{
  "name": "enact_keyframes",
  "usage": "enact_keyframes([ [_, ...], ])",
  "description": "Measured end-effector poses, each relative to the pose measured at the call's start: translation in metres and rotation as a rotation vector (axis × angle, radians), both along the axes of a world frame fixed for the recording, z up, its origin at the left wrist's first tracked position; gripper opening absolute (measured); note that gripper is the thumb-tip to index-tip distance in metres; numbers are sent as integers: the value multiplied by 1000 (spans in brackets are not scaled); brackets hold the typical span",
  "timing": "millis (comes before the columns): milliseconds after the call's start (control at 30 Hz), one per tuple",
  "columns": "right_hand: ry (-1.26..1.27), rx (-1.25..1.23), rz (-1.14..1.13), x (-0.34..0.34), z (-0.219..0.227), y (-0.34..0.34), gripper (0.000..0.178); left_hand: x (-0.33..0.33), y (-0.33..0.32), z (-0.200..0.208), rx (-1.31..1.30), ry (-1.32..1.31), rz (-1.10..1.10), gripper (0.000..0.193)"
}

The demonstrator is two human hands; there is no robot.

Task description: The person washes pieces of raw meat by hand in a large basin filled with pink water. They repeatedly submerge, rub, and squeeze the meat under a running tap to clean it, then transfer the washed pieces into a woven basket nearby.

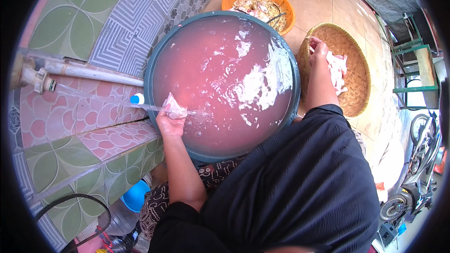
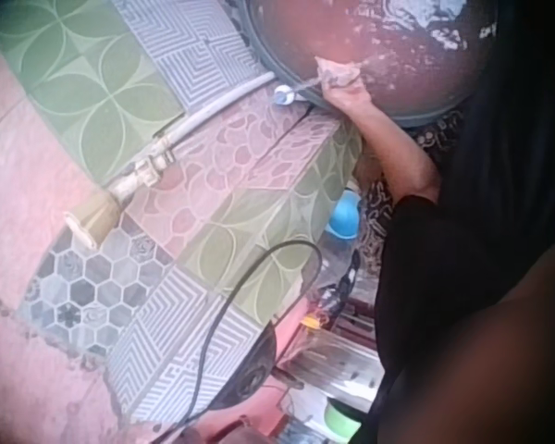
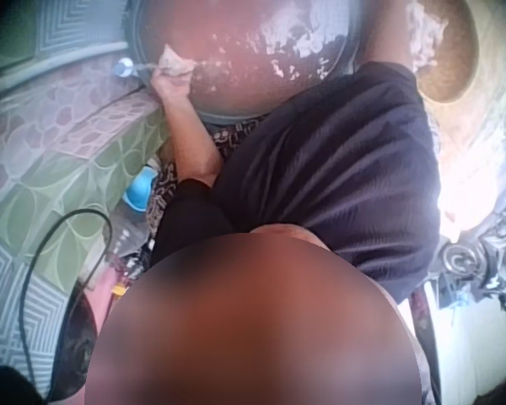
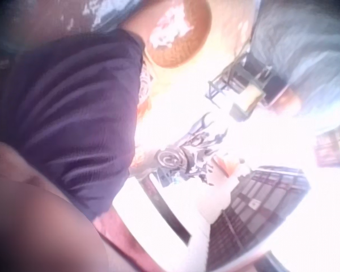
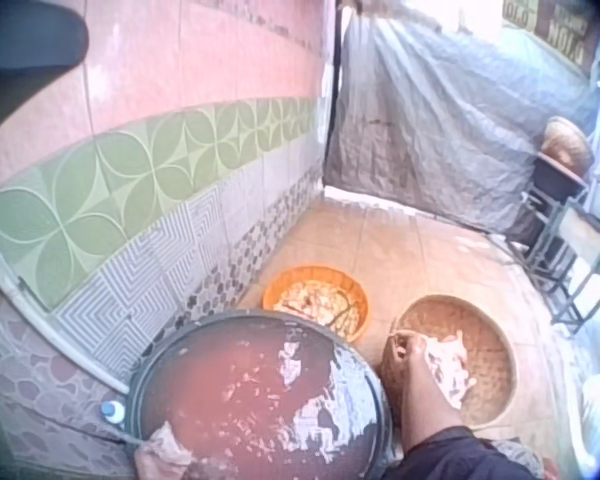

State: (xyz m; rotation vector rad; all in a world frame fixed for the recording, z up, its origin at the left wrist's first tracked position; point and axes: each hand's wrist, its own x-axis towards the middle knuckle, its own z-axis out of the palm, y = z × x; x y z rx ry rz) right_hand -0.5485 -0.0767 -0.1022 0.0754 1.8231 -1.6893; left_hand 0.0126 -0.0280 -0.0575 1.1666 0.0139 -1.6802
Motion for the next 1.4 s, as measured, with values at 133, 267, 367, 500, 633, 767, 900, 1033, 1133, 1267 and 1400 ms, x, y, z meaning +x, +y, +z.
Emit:
enact_keyframes([
  [133,137,-56,8,16,32,-3,9,1,1,1,-7,23,9,41],
  [267,293,-110,140,16,66,-12,15,3,0,-3,-6,45,15,40],
  [367,327,-110,234,38,102,-22,20,0,1,0,-27,5,39,39],
  [500,509,59,454,49,137,-41,15,-2,1,10,-23,22,24,41],
  [633,672,78,631,62,163,-81,18,6,2,3,-22,27,25,42],
  [767,1055,306,815,42,172,-139,39,6,-1,0,-43,80,23,40],
  [900,1362,492,816,53,186,-169,47,8,0,-1,-32,74,16,37],
  [1033,1335,460,848,96,198,-165,48,16,6,-6,-95,154,-29,37],
  [1133,1390,426,901,75,190,-160,45,12,3,-7,-88,162,-76,37],
  [1267,1235,288,934,91,180,-141,39,7,6,4,-129,124,-140,38],
  [1400,756,29,1130,197,156,-83,35,-6,7,6,-176,67,-89,27],
])
